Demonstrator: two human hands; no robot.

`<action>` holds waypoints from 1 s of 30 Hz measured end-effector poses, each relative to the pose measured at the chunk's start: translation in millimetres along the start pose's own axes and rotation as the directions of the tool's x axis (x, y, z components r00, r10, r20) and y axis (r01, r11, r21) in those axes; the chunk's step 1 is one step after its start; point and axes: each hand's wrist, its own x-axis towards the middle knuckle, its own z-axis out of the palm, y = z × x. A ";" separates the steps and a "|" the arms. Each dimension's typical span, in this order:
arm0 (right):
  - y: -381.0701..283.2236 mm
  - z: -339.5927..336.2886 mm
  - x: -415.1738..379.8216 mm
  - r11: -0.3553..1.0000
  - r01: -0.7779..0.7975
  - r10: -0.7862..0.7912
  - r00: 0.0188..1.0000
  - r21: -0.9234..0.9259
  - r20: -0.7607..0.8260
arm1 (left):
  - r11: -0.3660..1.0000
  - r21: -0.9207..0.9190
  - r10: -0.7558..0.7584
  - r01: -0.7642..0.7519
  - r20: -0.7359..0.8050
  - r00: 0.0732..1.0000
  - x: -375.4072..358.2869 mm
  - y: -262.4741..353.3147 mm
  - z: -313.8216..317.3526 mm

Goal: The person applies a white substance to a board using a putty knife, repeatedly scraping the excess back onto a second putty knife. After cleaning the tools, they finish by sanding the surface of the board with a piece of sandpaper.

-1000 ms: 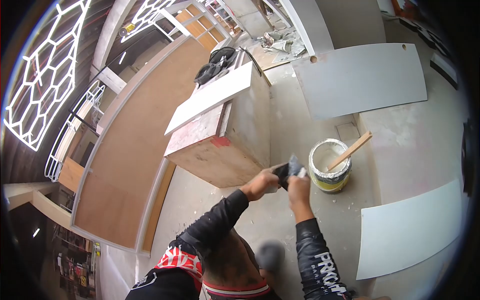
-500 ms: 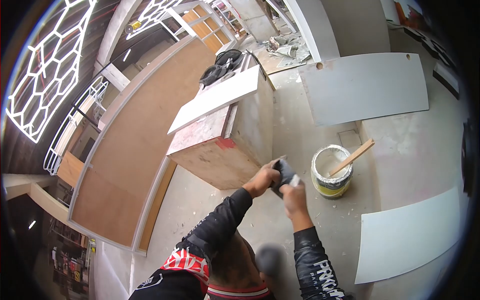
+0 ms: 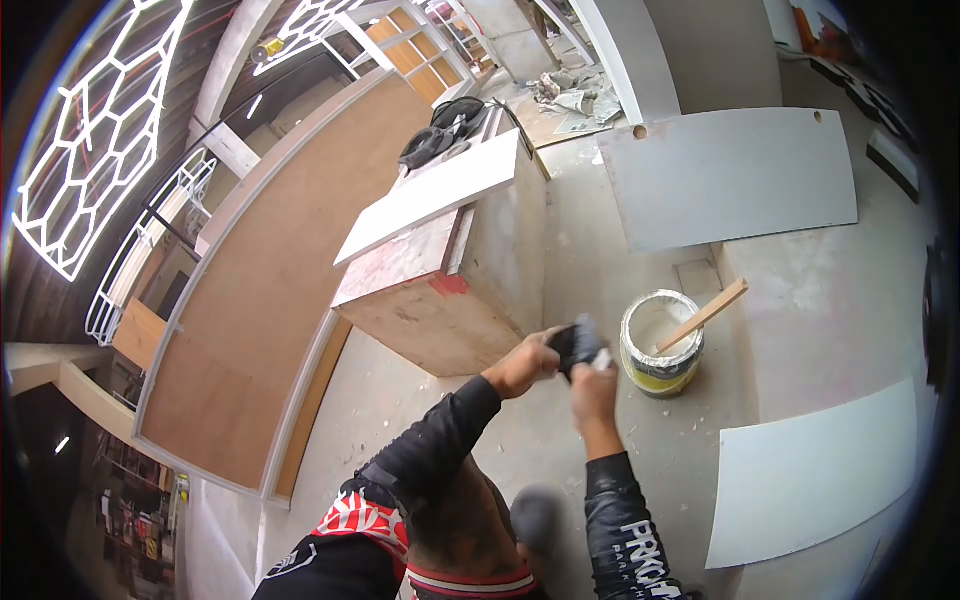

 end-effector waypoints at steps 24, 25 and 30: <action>24.2 0.8 -20.5 0.761 0.564 -0.595 0.804 -0.320 0.002 | 0.730 -0.675 -0.304 0.103 -0.185 0.934 8.8 -4.2 -63.1; 13.8 10.9 -32.1 0.662 0.663 -0.684 0.725 -0.350 0.080 | 0.543 -0.800 -0.363 0.256 0.051 0.930 8.9 -9.4 -71.7; 12.4 31.0 -32.1 0.550 0.749 -0.723 0.649 -0.370 0.237 | 0.574 -0.676 -0.605 0.461 0.029 0.796 3.1 -20.1 -45.4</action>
